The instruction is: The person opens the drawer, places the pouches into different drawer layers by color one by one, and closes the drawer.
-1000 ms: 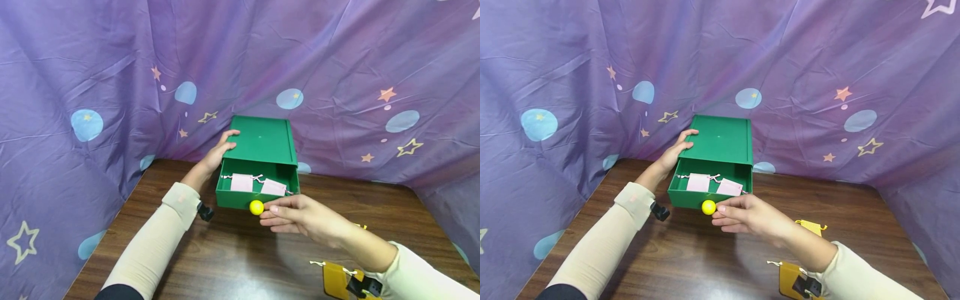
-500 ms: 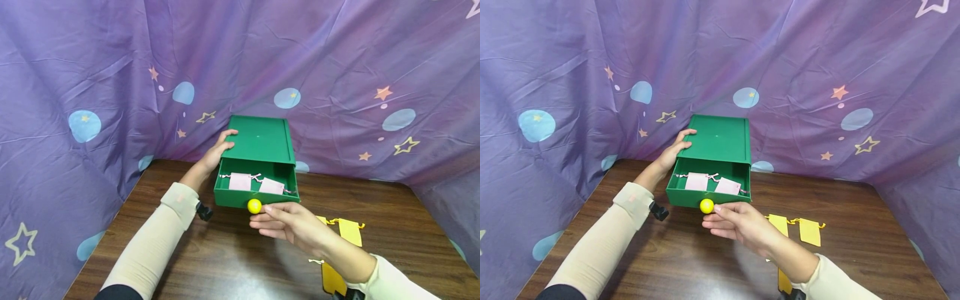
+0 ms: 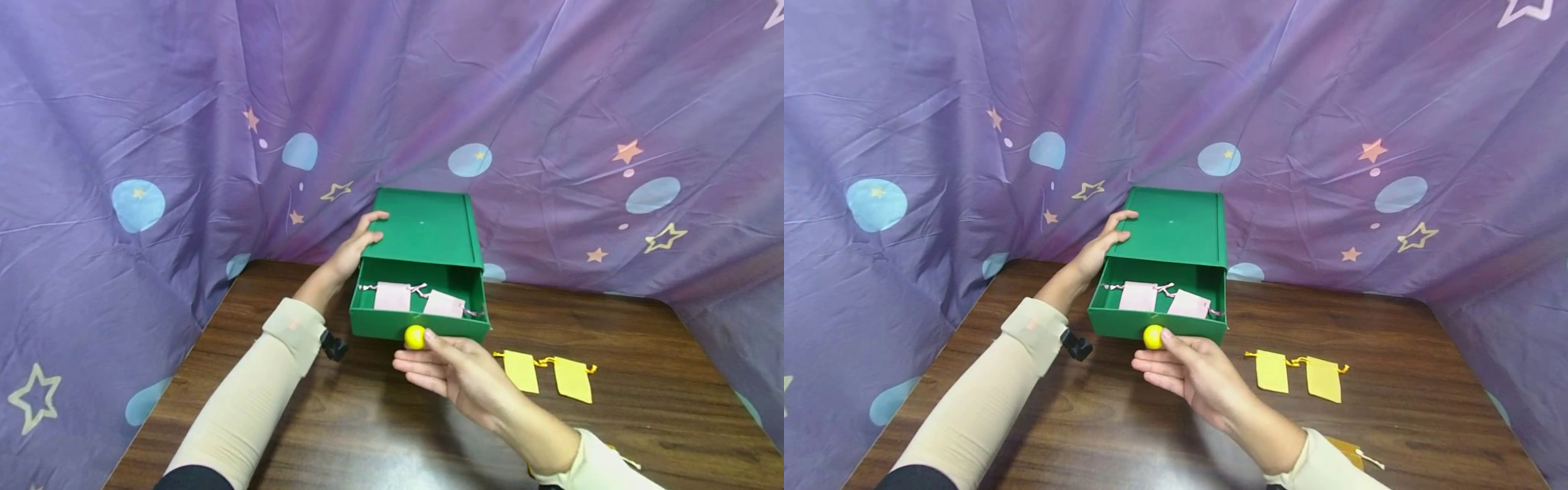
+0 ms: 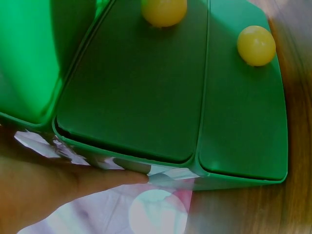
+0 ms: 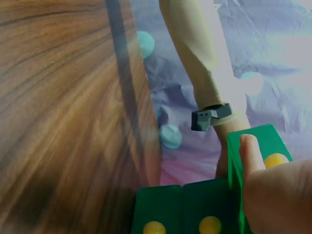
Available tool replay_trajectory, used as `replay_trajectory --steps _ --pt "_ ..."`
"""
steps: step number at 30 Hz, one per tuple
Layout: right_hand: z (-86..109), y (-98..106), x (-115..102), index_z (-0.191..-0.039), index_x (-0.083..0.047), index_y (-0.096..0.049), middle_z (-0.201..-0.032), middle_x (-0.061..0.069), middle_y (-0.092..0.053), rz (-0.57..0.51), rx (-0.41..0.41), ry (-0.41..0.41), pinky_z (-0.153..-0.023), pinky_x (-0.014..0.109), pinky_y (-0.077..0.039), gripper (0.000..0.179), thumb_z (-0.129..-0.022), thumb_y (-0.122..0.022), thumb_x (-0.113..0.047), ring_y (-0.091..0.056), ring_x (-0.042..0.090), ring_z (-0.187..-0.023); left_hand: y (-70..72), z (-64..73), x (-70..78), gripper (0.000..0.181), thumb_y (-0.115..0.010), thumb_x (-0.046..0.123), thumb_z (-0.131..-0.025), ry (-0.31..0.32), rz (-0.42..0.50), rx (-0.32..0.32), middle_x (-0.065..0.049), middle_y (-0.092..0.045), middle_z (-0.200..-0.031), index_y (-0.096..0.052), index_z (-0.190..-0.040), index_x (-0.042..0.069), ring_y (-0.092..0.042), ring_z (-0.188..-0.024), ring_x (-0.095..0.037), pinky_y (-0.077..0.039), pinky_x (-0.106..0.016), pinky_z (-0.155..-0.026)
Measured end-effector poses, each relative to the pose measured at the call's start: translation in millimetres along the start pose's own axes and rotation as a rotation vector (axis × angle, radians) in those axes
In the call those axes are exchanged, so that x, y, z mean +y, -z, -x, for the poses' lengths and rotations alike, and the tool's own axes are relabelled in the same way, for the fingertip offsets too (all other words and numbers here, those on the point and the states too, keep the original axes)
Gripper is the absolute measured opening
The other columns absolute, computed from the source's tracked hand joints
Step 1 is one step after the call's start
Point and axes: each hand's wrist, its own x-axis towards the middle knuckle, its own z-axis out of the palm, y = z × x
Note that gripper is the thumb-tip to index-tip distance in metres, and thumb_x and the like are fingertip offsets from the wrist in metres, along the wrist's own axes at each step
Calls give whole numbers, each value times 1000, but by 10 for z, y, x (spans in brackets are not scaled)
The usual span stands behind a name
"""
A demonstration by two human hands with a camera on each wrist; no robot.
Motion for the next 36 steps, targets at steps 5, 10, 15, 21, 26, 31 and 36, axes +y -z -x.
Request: replay_trajectory --steps 5,10,15,21,26,31,36 --pt "-20 -23 53 -134 12 -49 -123 22 -71 -14 46 19 -105 43 -49 51 -108 -55 -31 -70 29 -115 1 -2 -4 53 -37 17 -104 2 9 3 -14 -23 -165 -30 -157 12 -33 -141 -36 -22 -52 -122" --pt "-26 -37 83 -126 4 -54 -121 23 -72 -23 78 39 -104 43 -51 38 -108 -54 -30 -71 28 -113 1 -3 -3 53 -36 17 -105 1 11 -1 -14 -24 -164 -30 -157 12 -33 -142 -36 -22 -52 -121" --pt "-33 -45 92 -123 3 -56 -118 21 -73 -37 87 46 -100 39 -54 34 -109 -53 -28 -72 27 -111 7 4 10 53 -36 16 -105 -3 14 1 -13 -22 -165 -30 -157 11 -30 -143 -35 -19 -51 -122" --pt "-40 -44 82 -122 2 -58 -118 22 -73 -32 79 56 -101 39 -53 34 -108 -54 -29 -73 26 -109 5 4 0 53 -36 18 -105 18 19 -4 -14 -22 -165 -30 -157 13 -33 -141 -36 -21 -52 -122" --pt "-57 -34 74 -121 1 -59 -120 23 -72 -31 78 58 -101 40 -53 33 -109 -54 -29 -73 25 -109 7 3 -8 53 -36 18 -105 9 -12 -2 -12 -18 -167 -30 -157 13 -25 -147 -35 -16 -53 -123" --pt "-82 -18 70 -121 1 -60 -119 21 -73 -35 76 59 -101 40 -52 33 -109 -54 -29 -73 25 -109 9 -2 -10 53 -36 18 -105 6 -7 2 -12 -19 -167 -30 -157 13 -26 -146 -35 -17 -53 -123" --pt "-98 0 70 -121 1 -60 -120 23 -72 -43 68 59 -100 38 -53 33 -109 -53 -29 -73 25 -109 9 1 -13 53 -36 19 -105 5 -8 0 -13 -19 -167 -30 -157 13 -26 -147 -37 -17 -55 -123"
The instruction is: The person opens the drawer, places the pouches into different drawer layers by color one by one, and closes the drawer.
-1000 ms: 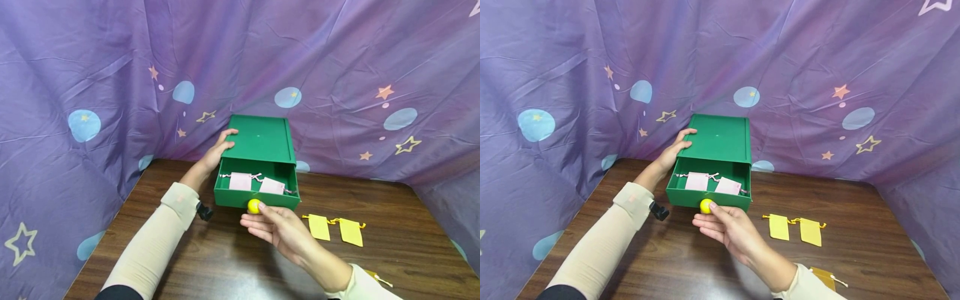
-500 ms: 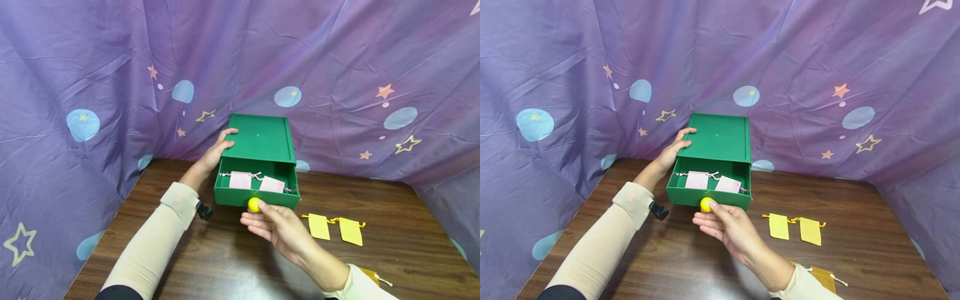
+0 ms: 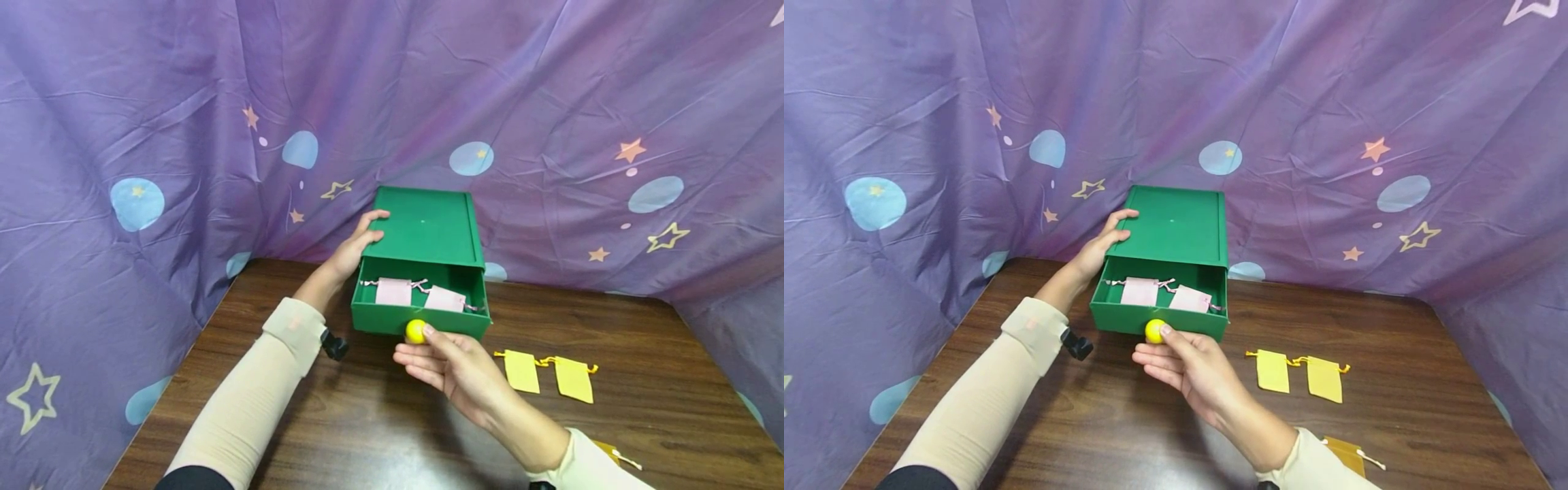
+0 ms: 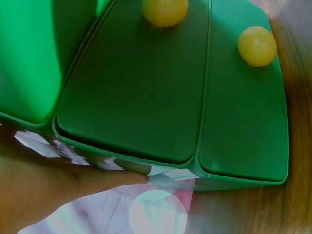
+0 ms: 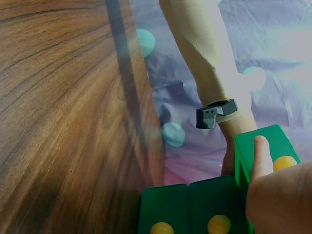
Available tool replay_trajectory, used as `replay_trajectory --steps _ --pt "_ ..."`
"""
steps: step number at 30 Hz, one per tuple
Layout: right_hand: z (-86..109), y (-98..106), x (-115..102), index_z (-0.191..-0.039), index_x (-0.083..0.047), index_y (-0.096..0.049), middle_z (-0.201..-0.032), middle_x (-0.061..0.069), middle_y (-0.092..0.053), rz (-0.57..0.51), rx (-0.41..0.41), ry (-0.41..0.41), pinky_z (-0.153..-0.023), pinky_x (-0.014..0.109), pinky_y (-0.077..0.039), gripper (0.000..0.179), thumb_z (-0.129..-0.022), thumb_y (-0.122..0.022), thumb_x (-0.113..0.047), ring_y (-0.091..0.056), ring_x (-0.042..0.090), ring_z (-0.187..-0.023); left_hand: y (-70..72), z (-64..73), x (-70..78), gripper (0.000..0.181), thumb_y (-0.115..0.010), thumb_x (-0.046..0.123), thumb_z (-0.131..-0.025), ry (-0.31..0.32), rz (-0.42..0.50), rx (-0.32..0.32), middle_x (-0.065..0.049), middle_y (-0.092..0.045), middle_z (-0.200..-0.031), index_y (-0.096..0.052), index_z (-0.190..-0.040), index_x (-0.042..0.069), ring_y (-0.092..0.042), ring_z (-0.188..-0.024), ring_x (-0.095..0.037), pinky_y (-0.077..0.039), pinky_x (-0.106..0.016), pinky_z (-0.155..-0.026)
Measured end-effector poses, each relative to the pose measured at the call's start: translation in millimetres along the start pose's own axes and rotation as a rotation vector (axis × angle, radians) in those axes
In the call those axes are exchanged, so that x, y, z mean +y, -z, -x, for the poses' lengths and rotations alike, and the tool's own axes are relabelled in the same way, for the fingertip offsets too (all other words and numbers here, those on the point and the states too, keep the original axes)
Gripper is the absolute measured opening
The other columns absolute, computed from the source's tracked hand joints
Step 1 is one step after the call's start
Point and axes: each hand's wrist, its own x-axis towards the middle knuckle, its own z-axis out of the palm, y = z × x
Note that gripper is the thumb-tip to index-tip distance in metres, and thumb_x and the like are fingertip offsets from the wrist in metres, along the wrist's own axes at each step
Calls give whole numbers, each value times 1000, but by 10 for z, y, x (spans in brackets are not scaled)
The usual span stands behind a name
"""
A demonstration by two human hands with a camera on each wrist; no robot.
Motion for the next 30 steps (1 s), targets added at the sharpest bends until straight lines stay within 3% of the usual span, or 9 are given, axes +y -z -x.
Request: replay_trajectory --steps 12,22,30 --pt "-35 25 -17 -124 4 -59 -119 21 -73 -5 -20 9 -102 39 -52 36 -109 -53 -28 -73 25 -109 8 1 -5 53 -36 20 -105 -25 -45 1 -10 -19 -169 -31 -157 13 -16 -154 -35 -10 -57 -123" --pt "-71 28 -26 -127 8 -56 -115 17 -75 -2 -10 13 -98 36 -55 41 -109 -53 -29 -73 25 -108 8 -7 -8 53 -36 19 -105 -3 3 -8 -15 -22 -166 -30 -158 14 -32 -144 -39 -19 -55 -122" --pt "-92 37 -29 -129 8 -54 -118 19 -74 4 -8 12 -102 39 -53 43 -109 -53 -29 -73 24 -108 9 -10 -18 53 -36 18 -105 -11 10 -9 -16 -23 -165 -30 -157 13 -32 -144 -39 -20 -54 -122"
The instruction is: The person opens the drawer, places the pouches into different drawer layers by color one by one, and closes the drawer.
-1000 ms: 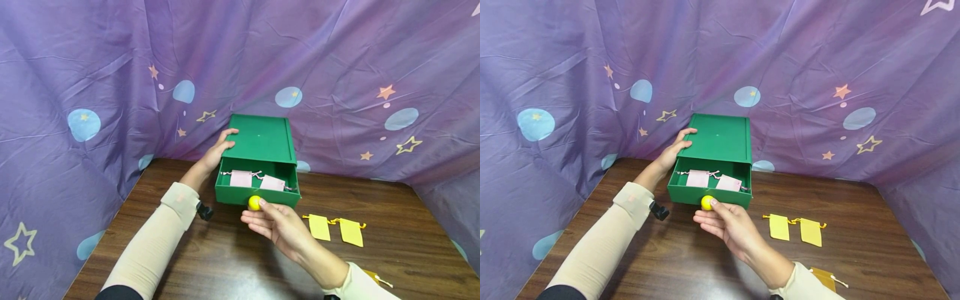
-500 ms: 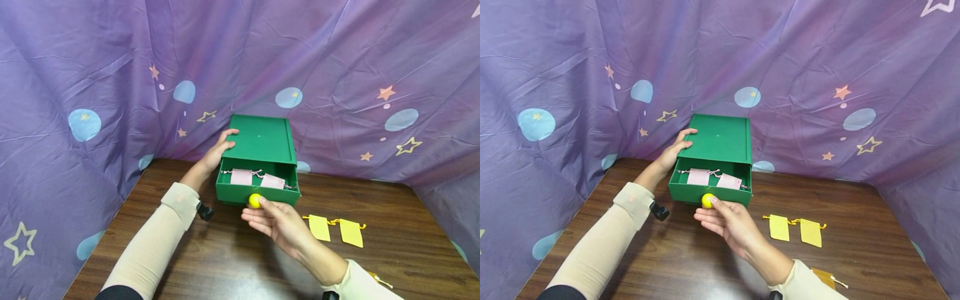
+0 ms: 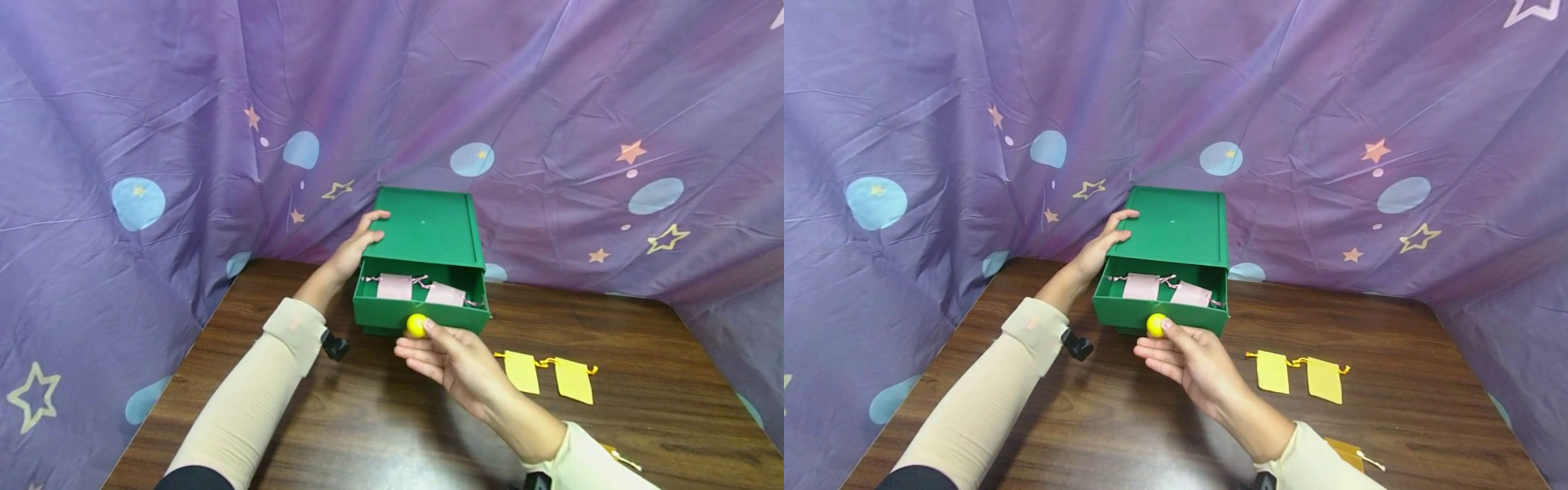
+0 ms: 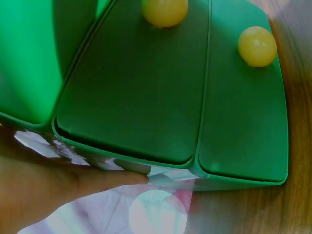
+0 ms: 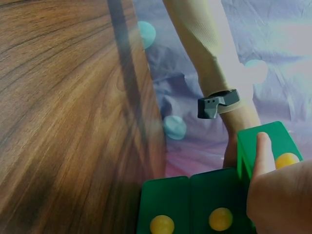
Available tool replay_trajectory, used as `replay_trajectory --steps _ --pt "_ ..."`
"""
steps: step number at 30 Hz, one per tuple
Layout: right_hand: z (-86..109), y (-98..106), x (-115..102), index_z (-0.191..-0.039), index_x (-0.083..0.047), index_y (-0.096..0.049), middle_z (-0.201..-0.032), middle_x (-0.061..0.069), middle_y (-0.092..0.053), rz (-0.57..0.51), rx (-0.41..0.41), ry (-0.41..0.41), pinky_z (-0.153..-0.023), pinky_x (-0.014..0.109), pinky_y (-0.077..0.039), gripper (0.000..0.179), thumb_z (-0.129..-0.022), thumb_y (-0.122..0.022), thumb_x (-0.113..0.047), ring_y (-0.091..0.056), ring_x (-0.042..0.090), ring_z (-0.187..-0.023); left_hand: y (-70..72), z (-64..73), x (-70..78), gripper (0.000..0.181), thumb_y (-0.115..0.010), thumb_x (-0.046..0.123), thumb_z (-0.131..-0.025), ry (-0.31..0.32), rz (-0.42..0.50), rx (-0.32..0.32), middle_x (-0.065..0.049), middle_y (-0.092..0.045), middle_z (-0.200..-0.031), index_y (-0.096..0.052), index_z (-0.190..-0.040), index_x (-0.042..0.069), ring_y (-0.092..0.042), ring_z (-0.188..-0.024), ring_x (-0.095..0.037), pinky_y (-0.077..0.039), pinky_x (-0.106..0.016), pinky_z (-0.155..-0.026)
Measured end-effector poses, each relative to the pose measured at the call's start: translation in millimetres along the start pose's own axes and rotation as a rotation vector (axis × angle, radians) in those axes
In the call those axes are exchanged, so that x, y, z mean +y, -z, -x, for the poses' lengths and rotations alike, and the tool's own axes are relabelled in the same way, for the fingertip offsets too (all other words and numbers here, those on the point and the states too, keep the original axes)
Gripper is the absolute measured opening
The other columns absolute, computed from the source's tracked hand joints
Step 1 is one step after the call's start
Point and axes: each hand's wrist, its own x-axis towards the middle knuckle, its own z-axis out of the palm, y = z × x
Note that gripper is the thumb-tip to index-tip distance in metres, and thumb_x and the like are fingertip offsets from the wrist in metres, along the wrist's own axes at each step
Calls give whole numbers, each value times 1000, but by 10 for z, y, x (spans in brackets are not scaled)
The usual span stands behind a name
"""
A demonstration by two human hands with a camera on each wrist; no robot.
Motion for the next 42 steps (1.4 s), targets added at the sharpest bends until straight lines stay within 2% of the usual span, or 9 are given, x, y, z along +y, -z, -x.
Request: replay_trajectory --steps 5,11,17,24,29,37,42 --pt "-5 6 -3 -126 5 -57 -116 18 -74 -1 -2 5 -100 38 -53 38 -109 -53 -29 -73 24 -108 2 1 -2 53 -36 19 -105 6 7 -1 -17 -24 -164 -29 -158 14 -34 -142 -39 -22 -55 -121" --pt "-16 12 -5 -126 5 -57 -114 17 -75 -4 1 5 -101 38 -53 39 -108 -53 -29 -73 24 -108 -1 12 10 53 -36 20 -105 -3 -19 -2 -13 -20 -167 -30 -157 14 -26 -148 -38 -16 -56 -122" --pt "-31 22 -6 -124 3 -59 -120 22 -72 1 1 2 -102 40 -52 37 -108 -54 -30 -73 24 -108 -6 20 9 53 -36 19 -105 -16 -26 3 -11 -19 -168 -31 -157 12 -21 -151 -36 -14 -55 -123" --pt "-46 22 -6 -121 0 -61 -117 19 -74 -4 -1 8 -102 40 -52 32 -109 -53 -29 -73 24 -107 -7 24 5 53 -36 19 -105 -3 -4 5 -14 -22 -165 -30 -157 13 -28 -146 -36 -19 -53 -122" --pt "-58 25 -9 -122 1 -60 -119 22 -73 -2 0 13 -102 40 -52 34 -109 -53 -29 -73 25 -107 -2 20 2 53 -36 19 -105 7 14 4 -17 -26 -162 -30 -157 14 -34 -142 -36 -23 -52 -121" --pt "-86 37 -15 -122 2 -59 -118 22 -73 -8 4 17 -100 39 -54 34 -109 -53 -29 -74 25 -106 3 19 8 53 -37 22 -105 6 -24 8 -13 -22 -166 -31 -157 15 -27 -147 -36 -18 -54 -122" --pt "-94 41 -22 -123 2 -59 -116 19 -74 -2 7 17 -100 39 -53 35 -109 -52 -29 -74 25 -106 -6 14 8 52 -37 20 -105 -7 -15 8 -13 -22 -166 -31 -157 13 -26 -147 -36 -18 -53 -122"
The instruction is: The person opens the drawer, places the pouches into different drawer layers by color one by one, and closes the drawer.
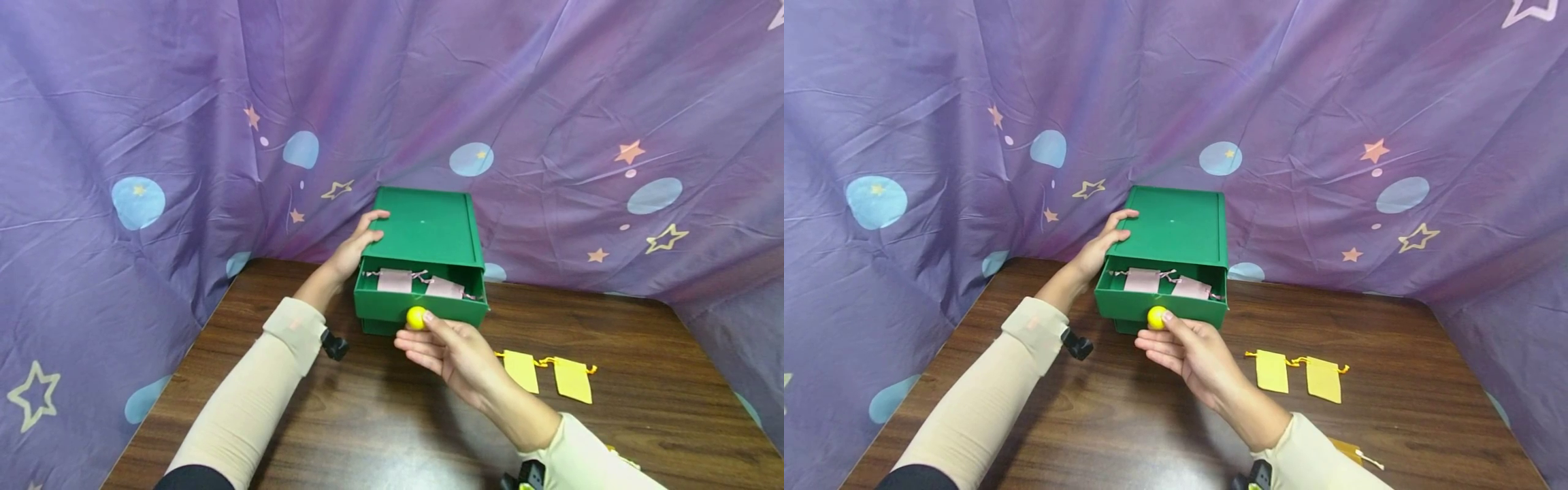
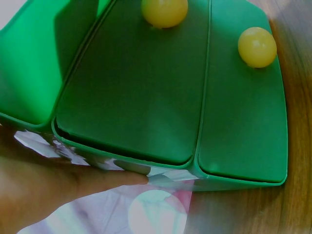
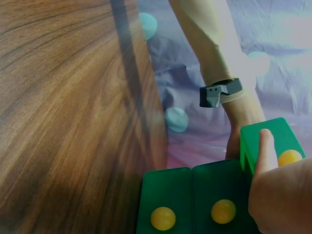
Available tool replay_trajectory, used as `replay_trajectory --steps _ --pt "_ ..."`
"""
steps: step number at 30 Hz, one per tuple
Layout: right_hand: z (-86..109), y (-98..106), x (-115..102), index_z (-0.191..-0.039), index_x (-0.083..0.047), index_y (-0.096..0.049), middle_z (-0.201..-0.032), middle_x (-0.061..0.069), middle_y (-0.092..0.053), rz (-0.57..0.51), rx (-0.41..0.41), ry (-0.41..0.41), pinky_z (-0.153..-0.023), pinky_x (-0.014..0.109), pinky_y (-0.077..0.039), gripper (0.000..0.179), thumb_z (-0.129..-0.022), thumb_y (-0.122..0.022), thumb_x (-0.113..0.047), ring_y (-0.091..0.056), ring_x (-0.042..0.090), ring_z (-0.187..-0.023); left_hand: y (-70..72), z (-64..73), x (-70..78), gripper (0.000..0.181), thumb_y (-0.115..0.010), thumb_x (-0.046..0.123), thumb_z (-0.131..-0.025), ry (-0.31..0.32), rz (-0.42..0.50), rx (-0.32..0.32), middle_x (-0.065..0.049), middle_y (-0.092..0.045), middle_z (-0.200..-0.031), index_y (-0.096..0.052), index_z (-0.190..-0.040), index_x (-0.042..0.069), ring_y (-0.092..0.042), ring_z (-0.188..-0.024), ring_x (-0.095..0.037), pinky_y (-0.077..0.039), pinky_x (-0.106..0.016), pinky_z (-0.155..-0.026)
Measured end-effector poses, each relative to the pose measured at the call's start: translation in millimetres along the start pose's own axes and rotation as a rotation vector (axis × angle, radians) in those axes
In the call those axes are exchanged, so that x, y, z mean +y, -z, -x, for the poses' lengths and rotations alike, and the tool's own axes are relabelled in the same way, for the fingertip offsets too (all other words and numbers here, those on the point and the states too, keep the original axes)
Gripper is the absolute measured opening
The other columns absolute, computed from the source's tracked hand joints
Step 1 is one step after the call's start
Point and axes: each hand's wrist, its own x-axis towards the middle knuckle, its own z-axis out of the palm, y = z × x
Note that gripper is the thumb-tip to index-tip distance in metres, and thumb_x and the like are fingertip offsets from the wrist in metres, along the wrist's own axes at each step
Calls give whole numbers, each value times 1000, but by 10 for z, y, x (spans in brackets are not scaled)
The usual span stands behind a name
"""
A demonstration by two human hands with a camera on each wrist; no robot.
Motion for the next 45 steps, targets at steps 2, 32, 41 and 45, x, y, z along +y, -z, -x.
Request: replay_trajectory --steps 2,32,41,45 --pt "-7 0 -3 -123 3 -59 -114 18 -75 1 0 2 -100 38 -54 35 -109 -52 -29 -74 25 -106 -3 2 3 52 -37 20 -105 1 4 2 -14 -22 -165 -32 -157 13 -27 -146 -36 -18 -53 -122" --pt "-140 31 -36 -123 0 -59 -109 15 -77 -17 24 15 -101 40 -53 34 -109 -52 -30 -74 25 -104 -10 14 2 52 -38 22 -105 8 2 15 -9 -19 -168 -33 -157 17 -18 -153 -33 -13 -55 -123" --pt "-193 46 -54 -124 1 -58 -112 17 -76 -25 31 22 -97 38 -55 34 -109 -52 -30 -74 25 -104 -21 9 -9 53 -39 22 -104 15 35 22 -10 -21 -167 -34 -156 17 -23 -149 -34 -16 -53 -122" --pt "-220 58 -59 -125 3 -58 -116 22 -74 -26 35 27 -96 38 -56 37 -109 -53 -30 -75 26 -103 -24 9 -11 53 -39 23 -104 23 48 22 -10 -21 -167 -33 -156 17 -25 -148 -35 -17 -53 -122"
